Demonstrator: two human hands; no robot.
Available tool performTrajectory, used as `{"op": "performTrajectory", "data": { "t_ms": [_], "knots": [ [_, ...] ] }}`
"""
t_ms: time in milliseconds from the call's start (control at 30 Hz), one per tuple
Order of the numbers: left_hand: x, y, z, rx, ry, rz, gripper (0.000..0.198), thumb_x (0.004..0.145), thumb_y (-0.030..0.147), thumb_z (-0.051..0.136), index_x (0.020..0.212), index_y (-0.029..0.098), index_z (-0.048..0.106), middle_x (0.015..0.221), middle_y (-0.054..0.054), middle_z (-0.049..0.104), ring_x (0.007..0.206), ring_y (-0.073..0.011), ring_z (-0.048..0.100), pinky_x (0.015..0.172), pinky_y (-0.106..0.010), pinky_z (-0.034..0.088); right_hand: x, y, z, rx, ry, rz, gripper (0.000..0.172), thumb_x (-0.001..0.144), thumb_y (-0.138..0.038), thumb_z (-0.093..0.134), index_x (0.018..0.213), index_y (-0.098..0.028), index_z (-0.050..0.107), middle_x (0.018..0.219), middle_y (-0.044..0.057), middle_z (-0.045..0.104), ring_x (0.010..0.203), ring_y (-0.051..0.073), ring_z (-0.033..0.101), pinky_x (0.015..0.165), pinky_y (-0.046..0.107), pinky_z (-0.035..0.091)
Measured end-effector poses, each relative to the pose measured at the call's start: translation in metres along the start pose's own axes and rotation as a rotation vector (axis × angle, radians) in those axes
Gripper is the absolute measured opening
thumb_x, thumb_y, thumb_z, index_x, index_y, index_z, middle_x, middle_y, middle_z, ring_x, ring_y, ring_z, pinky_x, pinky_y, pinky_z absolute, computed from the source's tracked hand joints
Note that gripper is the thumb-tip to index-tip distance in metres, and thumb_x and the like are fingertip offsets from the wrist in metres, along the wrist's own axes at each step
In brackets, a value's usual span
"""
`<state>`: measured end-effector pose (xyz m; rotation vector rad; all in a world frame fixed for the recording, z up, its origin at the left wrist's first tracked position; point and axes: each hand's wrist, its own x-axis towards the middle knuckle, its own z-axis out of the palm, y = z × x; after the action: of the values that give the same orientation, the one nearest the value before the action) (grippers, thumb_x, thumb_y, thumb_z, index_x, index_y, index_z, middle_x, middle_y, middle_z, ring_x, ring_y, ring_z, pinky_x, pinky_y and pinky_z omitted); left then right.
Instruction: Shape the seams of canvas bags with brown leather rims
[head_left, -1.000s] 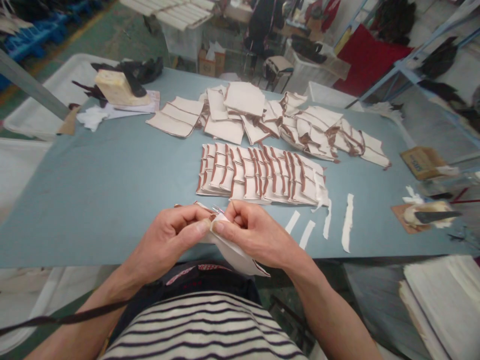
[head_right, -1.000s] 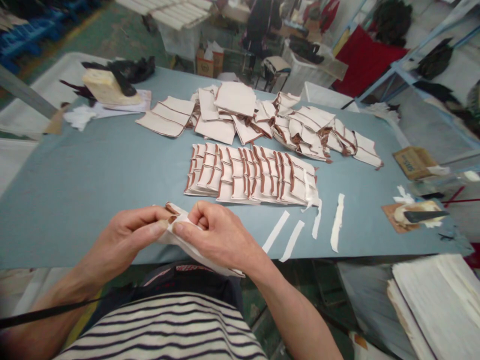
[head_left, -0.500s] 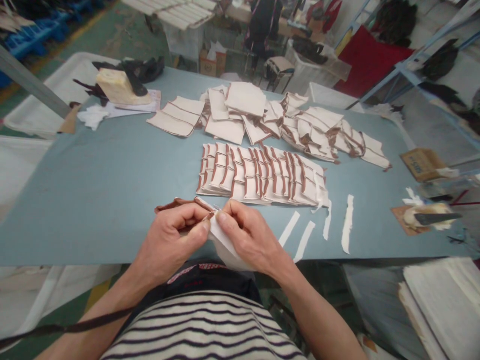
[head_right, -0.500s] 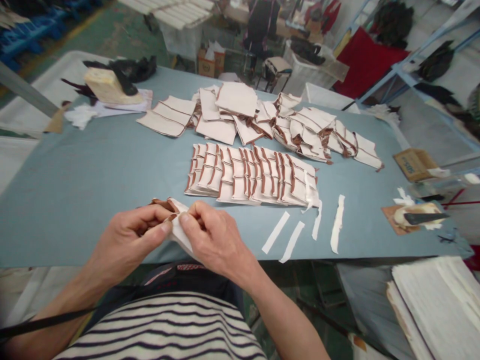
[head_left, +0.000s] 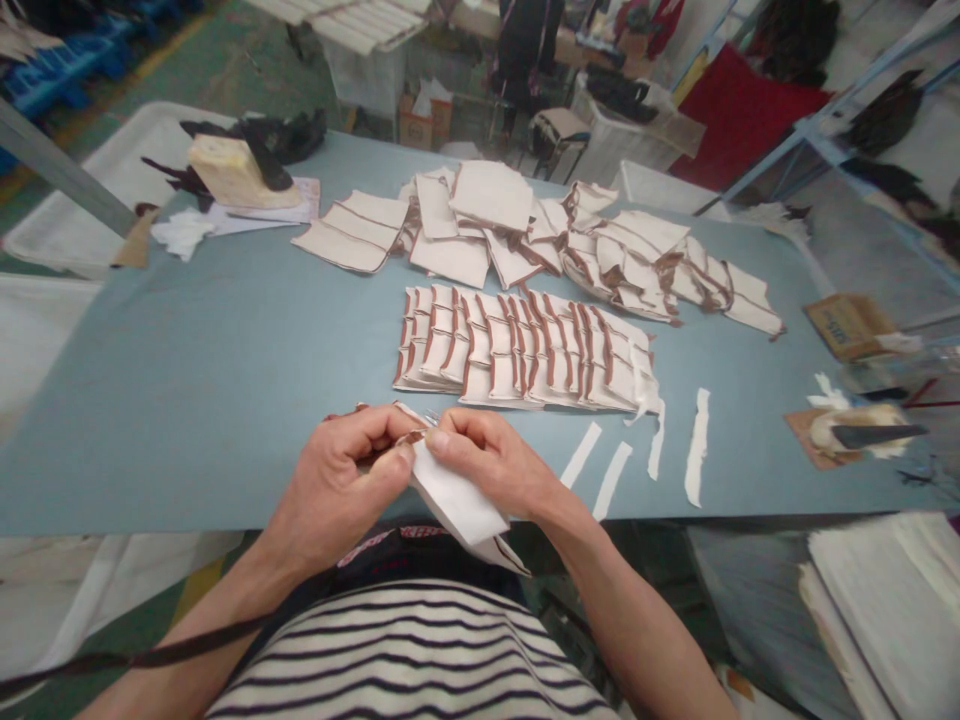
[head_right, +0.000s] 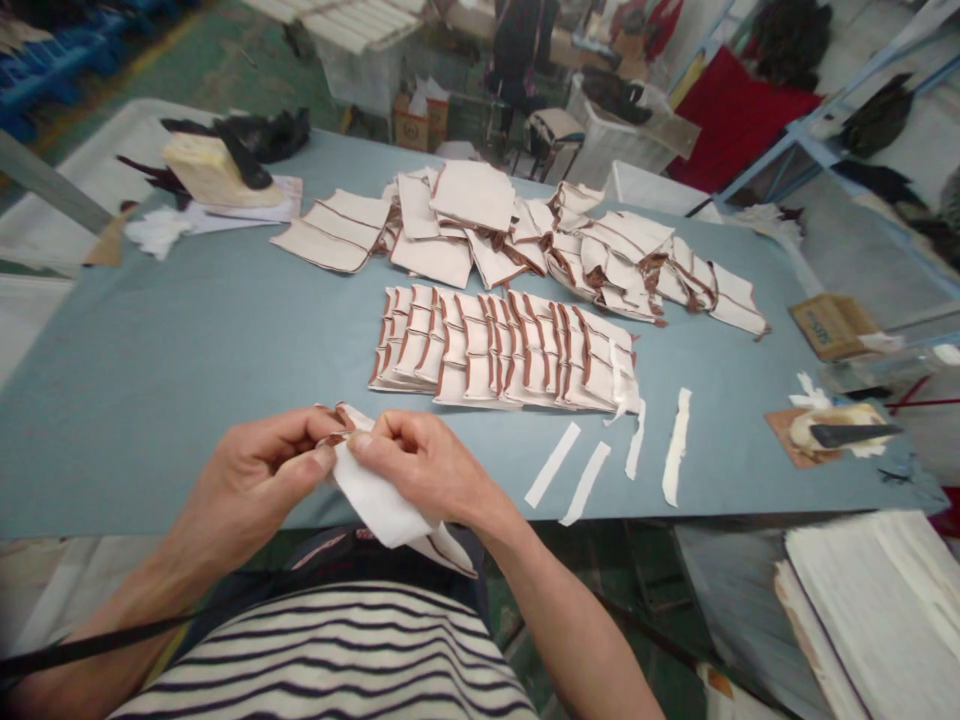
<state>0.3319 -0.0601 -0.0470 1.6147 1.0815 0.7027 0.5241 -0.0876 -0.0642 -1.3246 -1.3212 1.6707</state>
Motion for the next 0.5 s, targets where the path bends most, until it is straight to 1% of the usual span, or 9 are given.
{"op": "performTrajectory", "data": {
  "t_ms": [67,100,133,200,267,300,367,400,500],
  "knots": [
    [-0.001,0.0,0.005,0.012,0.01,0.018,0.024,0.086,0.036,0.055,0.069,0.02,0.063,0.066,0.002,0.06,0.061,-0.0153,0.053,0.057,-0.026,0.041,0.004,0.004,0.0,0.046,-0.11,-0.044,0.045,0.093,-0.064,0.062,0.077,-0.025,0.045,0.066,-0.006,0.042,0.058,0.012,0.038,0.053,0.025,0.03],
    [-0.001,0.0,0.008,0.023,0.021,0.029,0.023,0.085,0.035,0.053,0.07,0.021,0.062,0.065,0.002,0.058,0.06,-0.0154,0.052,0.056,-0.026,0.04,0.006,0.007,0.002,0.033,-0.116,-0.097,0.043,0.095,-0.061,0.058,0.076,-0.025,0.044,0.067,-0.006,0.041,0.058,0.012,0.037,0.054,0.026,0.031],
    [-0.002,-0.001,0.011,0.04,0.036,0.04,0.022,0.085,0.034,0.051,0.069,0.021,0.061,0.064,0.003,0.055,0.059,-0.0154,0.05,0.056,-0.027,0.039,0.007,0.01,0.005,-0.006,-0.078,-0.161,0.041,0.097,-0.058,0.053,0.075,-0.025,0.042,0.067,-0.005,0.041,0.059,0.013,0.037,0.056,0.027,0.031],
    [-0.001,-0.004,0.017,0.075,0.087,0.047,0.02,0.084,0.033,0.048,0.069,0.022,0.057,0.061,0.004,0.05,0.057,-0.0151,0.047,0.056,-0.028,0.037,0.009,0.015,0.015,-0.128,0.076,-0.284,0.036,0.1,-0.051,0.041,0.074,-0.026,0.04,0.068,-0.004,0.042,0.062,0.015,0.038,0.06,0.03,0.031],
    [-0.001,-0.007,0.021,0.084,0.12,0.033,0.019,0.084,0.032,0.046,0.068,0.024,0.053,0.061,0.005,0.049,0.057,-0.0151,0.045,0.056,-0.029,0.036,0.01,0.018,0.024,-0.268,0.239,-0.338,0.033,0.101,-0.044,0.033,0.073,-0.027,0.037,0.068,-0.003,0.042,0.063,0.016,0.038,0.063,0.033,0.028],
    [0.0,-0.009,0.023,0.072,0.126,0.028,0.019,0.085,0.032,0.046,0.068,0.024,0.052,0.061,0.005,0.048,0.057,-0.0152,0.045,0.056,-0.029,0.036,0.01,0.019,0.028,-0.327,0.287,-0.338,0.032,0.101,-0.042,0.031,0.073,-0.027,0.036,0.067,-0.003,0.041,0.063,0.017,0.037,0.063,0.033,0.026],
    [0.001,-0.011,0.025,0.023,0.13,0.042,0.019,0.086,0.032,0.046,0.068,0.025,0.05,0.061,0.005,0.047,0.057,-0.0151,0.043,0.055,-0.03,0.036,0.01,0.019,0.032,-0.38,0.313,-0.311,0.032,0.101,-0.041,0.03,0.072,-0.027,0.036,0.065,-0.003,0.041,0.061,0.017,0.036,0.063,0.034,0.024],
    [0.002,-0.012,0.026,-0.001,0.134,0.06,0.019,0.087,0.031,0.047,0.069,0.025,0.049,0.062,0.006,0.045,0.057,-0.0151,0.042,0.055,-0.03,0.035,0.011,0.019,0.033,-0.37,0.318,-0.301,0.032,0.101,-0.041,0.031,0.072,-0.027,0.036,0.065,-0.003,0.041,0.061,0.017,0.037,0.062,0.034,0.024],
    [0.003,-0.013,0.028,-0.039,0.162,0.114,0.02,0.089,0.031,0.046,0.071,0.025,0.048,0.063,0.006,0.043,0.058,-0.0153,0.04,0.056,-0.031,0.034,0.012,0.017,0.037,-0.226,0.371,-0.318,0.036,0.104,-0.044,0.032,0.073,-0.027,0.036,0.066,-0.003,0.043,0.062,0.017,0.039,0.062,0.033,0.029]
  ]
}}
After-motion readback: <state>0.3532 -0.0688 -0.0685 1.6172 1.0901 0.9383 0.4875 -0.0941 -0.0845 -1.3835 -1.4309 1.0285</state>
